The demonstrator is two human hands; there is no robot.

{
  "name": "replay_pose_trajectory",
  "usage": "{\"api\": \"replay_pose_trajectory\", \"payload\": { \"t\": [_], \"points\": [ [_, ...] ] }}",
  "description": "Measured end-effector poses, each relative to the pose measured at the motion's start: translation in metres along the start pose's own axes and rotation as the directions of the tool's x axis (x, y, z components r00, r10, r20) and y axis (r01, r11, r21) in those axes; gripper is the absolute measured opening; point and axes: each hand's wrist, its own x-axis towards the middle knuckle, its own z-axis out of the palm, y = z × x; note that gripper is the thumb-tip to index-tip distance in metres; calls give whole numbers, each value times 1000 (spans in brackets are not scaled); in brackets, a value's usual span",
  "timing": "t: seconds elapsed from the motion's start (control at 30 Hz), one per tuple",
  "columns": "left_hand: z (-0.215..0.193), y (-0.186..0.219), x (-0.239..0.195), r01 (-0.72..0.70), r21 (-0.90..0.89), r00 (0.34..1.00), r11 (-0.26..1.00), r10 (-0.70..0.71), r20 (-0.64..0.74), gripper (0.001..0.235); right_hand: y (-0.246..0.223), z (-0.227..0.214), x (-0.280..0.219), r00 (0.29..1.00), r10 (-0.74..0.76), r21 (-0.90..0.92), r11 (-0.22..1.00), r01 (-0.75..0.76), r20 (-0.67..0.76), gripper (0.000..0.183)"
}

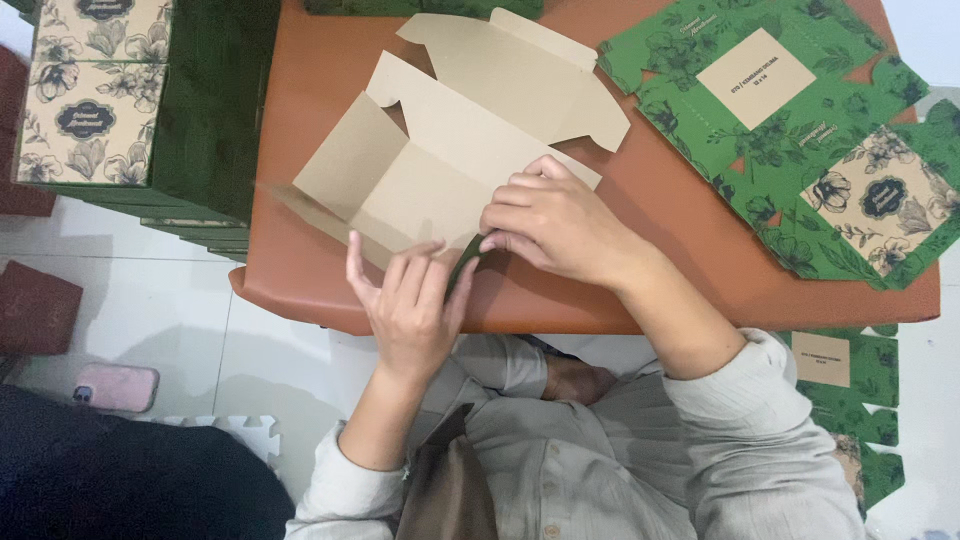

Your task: The person folds a flat cardboard sheet into a box shape, then places a green patterned paper insert inside. They fold the flaps to secure the insert and complete the box assembly.

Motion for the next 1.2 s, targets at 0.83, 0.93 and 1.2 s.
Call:
{"api": "replay_pose_trajectory", "payload": {
  "t": [0.83, 0.93, 1.2],
  "points": [
    [13, 2, -9, -67, -142, 975, 988, 35, -219, 11, 17, 24, -16, 995, 18, 6, 1000, -18, 96, 14],
    [17, -1, -12, -101, -98, 976, 990, 80, -201, 11, 18, 28, -20, 998, 3, -5, 1000, -3, 68, 14],
    [5, -7, -6, -110, 16, 992, 994, 111, -68, 10, 15, 25, -19, 998, -12, -4, 1000, 12, 65, 15]
  ]
}}
